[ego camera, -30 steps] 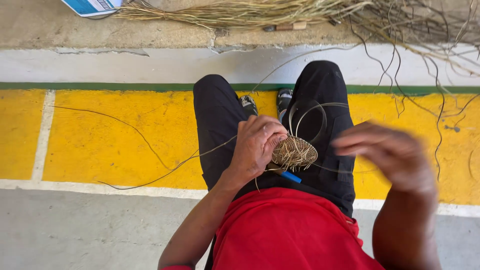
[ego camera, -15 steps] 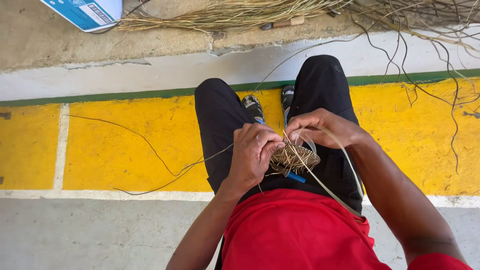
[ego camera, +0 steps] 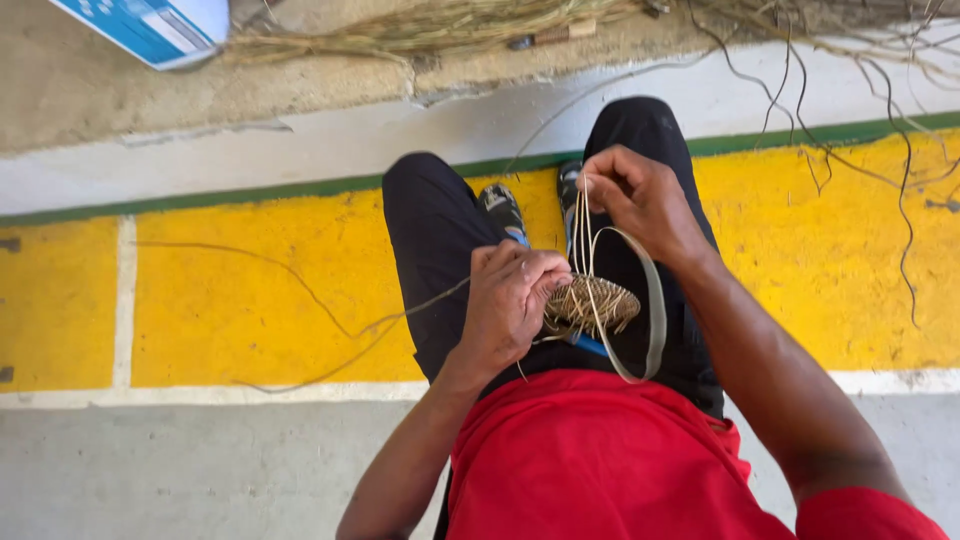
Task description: The person is weaving a small round basket base using thin natural fibers.
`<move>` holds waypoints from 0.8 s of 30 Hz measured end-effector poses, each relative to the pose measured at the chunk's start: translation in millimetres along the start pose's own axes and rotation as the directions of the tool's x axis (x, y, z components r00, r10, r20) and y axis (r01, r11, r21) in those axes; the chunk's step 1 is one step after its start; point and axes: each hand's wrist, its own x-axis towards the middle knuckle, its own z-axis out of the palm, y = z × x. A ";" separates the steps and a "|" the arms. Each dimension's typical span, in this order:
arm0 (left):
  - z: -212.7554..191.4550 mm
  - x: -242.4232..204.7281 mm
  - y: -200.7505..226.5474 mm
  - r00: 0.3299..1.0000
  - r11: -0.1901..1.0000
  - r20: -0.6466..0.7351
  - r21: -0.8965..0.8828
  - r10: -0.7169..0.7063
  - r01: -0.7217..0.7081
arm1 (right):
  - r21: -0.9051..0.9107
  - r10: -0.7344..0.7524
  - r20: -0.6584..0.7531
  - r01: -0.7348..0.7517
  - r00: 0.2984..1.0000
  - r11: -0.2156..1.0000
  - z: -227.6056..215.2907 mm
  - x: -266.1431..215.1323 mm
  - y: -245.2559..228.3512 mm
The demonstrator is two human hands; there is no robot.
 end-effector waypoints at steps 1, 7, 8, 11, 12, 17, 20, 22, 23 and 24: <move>-1.3 4.3 -1.4 1.000 1.000 -0.009 0.007 0.015 -0.015 | -0.003 -0.018 -0.004 0.018 1.000 1.000 -3.4 -1.9 -7.0; -9.3 11.6 -4.7 0.998 0.998 0.048 0.062 0.029 -0.032 | -0.110 0.014 0.117 -0.001 0.993 0.994 -9.2 -45.5 -3.6; -10.4 12.3 -2.0 0.997 0.998 0.069 0.048 0.033 -0.036 | -0.125 -0.039 0.104 0.052 0.994 0.991 -4.4 -51.9 -12.1; -8.3 16.9 3.1 0.994 0.999 0.102 0.010 0.038 -0.039 | -0.116 -0.115 0.065 0.122 0.991 0.986 -0.5 -51.8 -12.1; -7.9 18.2 4.3 0.994 1.000 0.113 -0.015 0.009 -0.007 | -0.085 -0.119 0.062 0.124 0.991 0.989 -0.4 -47.2 -8.8; -6.4 17.6 -3.0 0.987 1.000 0.163 -0.008 -0.014 0.016 | -0.036 0.061 0.025 -0.060 0.998 0.998 7.9 -50.2 5.9; -7.0 9.6 0.2 0.982 0.998 0.184 -0.036 -0.034 0.041 | 0.062 0.031 -0.006 -0.031 0.999 0.998 11.5 -61.3 -0.7; -7.8 17.2 -1.5 0.985 0.999 0.174 -0.036 -0.014 0.021 | 0.036 -0.112 -0.031 0.113 0.993 0.993 7.3 -59.1 -8.7; -6.7 16.6 -1.5 0.980 0.998 0.191 -0.015 -0.056 0.059 | 0.014 -0.080 -0.027 0.080 0.996 0.997 6.7 -65.7 -10.5; -5.4 15.6 -1.7 0.974 0.995 0.207 0.007 -0.097 0.097 | -0.009 -0.047 -0.024 0.047 0.999 0.999 6.2 -72.2 -12.0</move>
